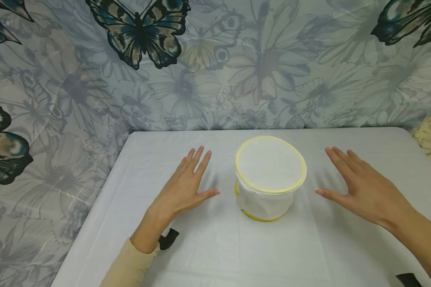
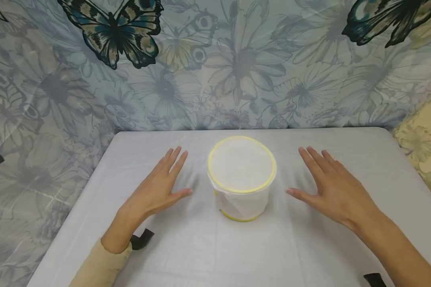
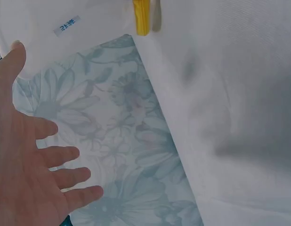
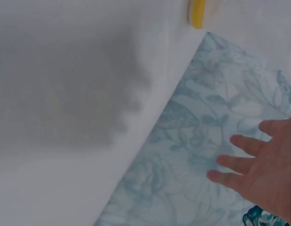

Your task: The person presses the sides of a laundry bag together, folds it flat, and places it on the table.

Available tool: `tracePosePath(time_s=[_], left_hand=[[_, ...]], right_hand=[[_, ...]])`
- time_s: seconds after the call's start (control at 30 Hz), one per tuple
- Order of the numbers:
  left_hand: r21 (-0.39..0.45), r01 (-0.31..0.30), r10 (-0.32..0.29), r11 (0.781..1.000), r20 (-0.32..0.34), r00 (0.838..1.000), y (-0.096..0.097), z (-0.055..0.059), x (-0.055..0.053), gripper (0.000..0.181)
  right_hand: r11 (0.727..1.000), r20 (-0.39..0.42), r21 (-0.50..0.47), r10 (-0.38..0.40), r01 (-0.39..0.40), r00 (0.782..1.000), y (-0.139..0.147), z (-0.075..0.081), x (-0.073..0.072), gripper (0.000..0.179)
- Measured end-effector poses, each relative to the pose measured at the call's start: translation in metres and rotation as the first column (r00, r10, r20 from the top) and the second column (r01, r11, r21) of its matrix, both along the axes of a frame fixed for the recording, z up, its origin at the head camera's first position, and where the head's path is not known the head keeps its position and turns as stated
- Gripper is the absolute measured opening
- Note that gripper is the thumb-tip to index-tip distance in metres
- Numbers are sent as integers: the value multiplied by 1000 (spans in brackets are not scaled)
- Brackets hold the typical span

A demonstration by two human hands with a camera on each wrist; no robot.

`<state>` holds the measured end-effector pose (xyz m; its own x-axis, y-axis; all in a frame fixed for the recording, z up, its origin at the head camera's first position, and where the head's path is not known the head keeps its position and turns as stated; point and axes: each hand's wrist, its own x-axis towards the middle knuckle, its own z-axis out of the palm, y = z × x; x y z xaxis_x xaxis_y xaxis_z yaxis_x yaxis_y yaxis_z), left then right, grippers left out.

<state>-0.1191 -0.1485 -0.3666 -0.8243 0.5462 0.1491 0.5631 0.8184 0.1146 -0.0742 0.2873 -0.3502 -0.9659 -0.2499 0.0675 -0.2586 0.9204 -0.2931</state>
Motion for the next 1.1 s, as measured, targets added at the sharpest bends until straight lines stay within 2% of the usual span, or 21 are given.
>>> tracePosePath(time_s=[0.23, 0.47, 0.63, 0.77, 0.87, 0.97, 1.1], left_hand=[[26, 52, -50, 998, -82, 995, 6, 6, 0, 95], [78, 139, -127, 987, -142, 982, 12, 11, 0, 93], [136, 200, -180, 970, -148, 972, 18, 15, -1, 92], [194, 246, -218, 950, -155, 964, 22, 17, -4, 89], [238, 276, -243, 931, -159, 957, 24, 18, -6, 85], [273, 292, -257, 917, -155, 954, 26, 18, -8, 82], [310, 301, -266, 902, -151, 952, 30, 18, -10, 84]], right_hand=[[999, 30, -21, -24, 25, 999, -10, 10, 3, 102], [998, 3, -66, -11, 11, 1000, -16, 18, 6, 100], [982, -80, -176, 60, -73, 995, -22, 23, 6, 97], [948, -162, -261, 140, -179, 977, -27, 22, 3, 99], [927, -197, -291, 183, -236, 963, -30, 23, 1, 100], [913, -198, -315, 206, -261, 958, -33, 25, 0, 99], [909, -175, -340, 192, -242, 966, -36, 27, -1, 94]])
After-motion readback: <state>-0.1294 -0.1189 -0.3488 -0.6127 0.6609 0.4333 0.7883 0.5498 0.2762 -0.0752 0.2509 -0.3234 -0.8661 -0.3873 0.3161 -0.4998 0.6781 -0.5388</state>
